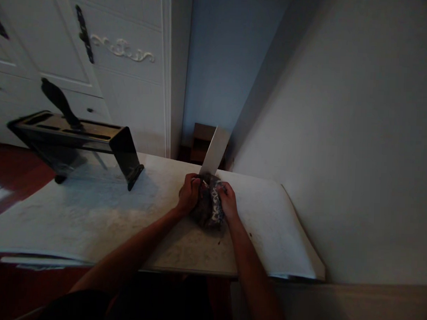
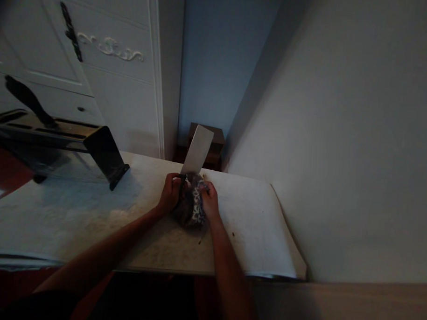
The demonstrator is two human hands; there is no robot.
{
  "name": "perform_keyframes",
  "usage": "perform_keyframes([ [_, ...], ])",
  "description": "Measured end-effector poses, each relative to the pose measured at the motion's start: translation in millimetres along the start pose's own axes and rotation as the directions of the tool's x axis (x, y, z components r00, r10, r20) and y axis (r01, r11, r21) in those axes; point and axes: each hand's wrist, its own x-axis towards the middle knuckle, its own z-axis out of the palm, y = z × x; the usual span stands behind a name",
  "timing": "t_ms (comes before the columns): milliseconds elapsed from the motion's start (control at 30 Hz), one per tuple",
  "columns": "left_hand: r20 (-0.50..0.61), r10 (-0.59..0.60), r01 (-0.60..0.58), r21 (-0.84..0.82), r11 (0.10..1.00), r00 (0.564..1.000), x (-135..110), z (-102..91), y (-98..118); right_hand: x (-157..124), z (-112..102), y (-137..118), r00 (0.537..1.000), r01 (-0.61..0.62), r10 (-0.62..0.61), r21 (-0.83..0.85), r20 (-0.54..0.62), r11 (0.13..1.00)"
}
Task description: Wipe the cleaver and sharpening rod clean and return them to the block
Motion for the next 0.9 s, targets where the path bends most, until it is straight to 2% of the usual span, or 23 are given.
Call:
perform_keyframes([
  [100, 0.020, -0.053, 0.054, -0.073, 0.996, 0.998, 0.0, 1.4, 5.3, -2.1, 5.7, -3.6, 0.987, -0.159, 0.149, 0.287, 0.058, 0.945],
  [167, 0.063, -0.074, 0.083, -0.160, 0.984, 0.995, 0.0, 2.1, 6.1, -2.9, 9.2, -6.2, 0.978, -0.210, 0.197, 0.356, 0.072, 0.910],
  [233, 0.079, -0.077, 0.090, -0.185, 0.979, 0.994, -0.4, 2.8, 5.3, -2.7, 11.8, -7.8, 0.976, -0.218, 0.206, 0.351, 0.072, 0.911],
  [367, 0.015, -0.056, 0.057, -0.032, 0.998, 0.998, -2.7, 3.2, 3.5, -0.8, 15.2, -7.4, 0.979, -0.203, 0.192, 0.288, 0.069, 0.936],
  [500, 0.001, 0.005, -0.005, 0.059, 0.998, 1.000, -3.0, 2.4, 5.5, -0.6, 16.5, -6.7, 0.981, -0.192, 0.174, 0.342, 0.082, 0.920],
  [600, 0.035, 0.009, -0.009, 0.006, 1.000, 0.999, -0.9, 2.4, 8.1, -0.9, 16.7, -6.8, 0.982, -0.191, 0.174, 0.398, 0.079, 0.897],
  [767, 0.138, -0.084, 0.099, -0.101, 0.990, 0.987, 2.7, 3.5, 10.4, -0.2, 17.0, -7.3, 0.976, -0.190, 0.217, 0.483, 0.000, 0.855],
  [900, 0.150, -0.065, 0.084, -0.122, 0.989, 0.987, 3.2, 3.1, 12.7, -0.1, 15.8, -9.2, 0.968, -0.199, 0.250, 0.534, -0.025, 0.822],
])
